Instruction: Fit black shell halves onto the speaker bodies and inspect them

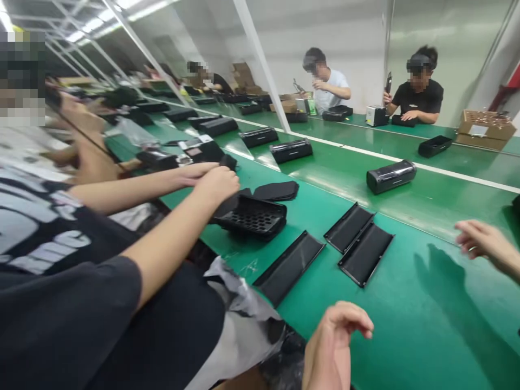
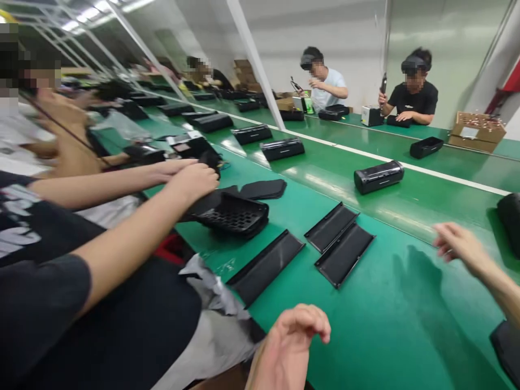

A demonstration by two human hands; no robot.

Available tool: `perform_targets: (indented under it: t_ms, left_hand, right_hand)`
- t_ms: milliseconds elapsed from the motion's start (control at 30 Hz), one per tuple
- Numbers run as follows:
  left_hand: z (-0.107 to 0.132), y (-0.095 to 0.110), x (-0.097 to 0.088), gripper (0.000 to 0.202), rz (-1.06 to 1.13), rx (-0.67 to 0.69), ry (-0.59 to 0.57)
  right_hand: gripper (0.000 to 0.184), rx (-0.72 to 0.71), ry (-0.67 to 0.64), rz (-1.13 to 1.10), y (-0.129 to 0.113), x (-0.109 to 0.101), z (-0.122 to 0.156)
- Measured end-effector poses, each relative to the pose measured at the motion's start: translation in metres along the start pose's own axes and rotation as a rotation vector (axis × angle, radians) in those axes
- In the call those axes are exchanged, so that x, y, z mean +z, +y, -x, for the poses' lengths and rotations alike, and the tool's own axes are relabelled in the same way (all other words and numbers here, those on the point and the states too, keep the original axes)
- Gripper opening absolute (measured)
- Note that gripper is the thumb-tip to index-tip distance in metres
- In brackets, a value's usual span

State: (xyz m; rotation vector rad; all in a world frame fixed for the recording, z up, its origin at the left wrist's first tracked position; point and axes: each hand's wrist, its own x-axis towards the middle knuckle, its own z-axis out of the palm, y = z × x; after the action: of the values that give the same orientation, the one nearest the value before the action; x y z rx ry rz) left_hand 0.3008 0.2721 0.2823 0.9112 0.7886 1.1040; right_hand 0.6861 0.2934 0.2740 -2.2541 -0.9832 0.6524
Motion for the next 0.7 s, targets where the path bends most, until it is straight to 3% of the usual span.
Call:
perform_targets:
  t_ms: [100,200,267,367,533,700]
  left_hand:
    - [-0.014,-0.010,-0.013,0.049,-0.006,0.049,0.259]
    - [-0.021,-0.015,-0.028,0.050,-0.037,0.053,0.352]
    - [-0.024,-0.017,-0.035,0.052,-0.073,0.009,0.348]
    - [-0.032,-0.021,-0.040,0.052,-0.137,-0.049,0.304]
    - [-0.047,-0.024,-0.037,0.049,-0.108,-0.084,0.182]
    - [-0.049,-0.030,-0.006,0.052,0.203,-0.485,-0.121]
  right_hand:
    - [0.044,-0.034,-0.295,-0.118,-0.035,0.060,0.010]
    - [0.041,-0.051,-0.363,-0.184,-0.061,0.100,0.007]
    - [0.033,-0.039,-0.362,-0.206,-0.069,0.113,0.001]
    - [0.027,-0.022,-0.365,-0.226,-0.073,0.111,-0.003]
    - [0.019,-0.046,-0.407,-0.252,-0.066,0.077,0.018]
    - [0.017,-0.079,-0.572,-0.278,-0.058,0.050,0.061]
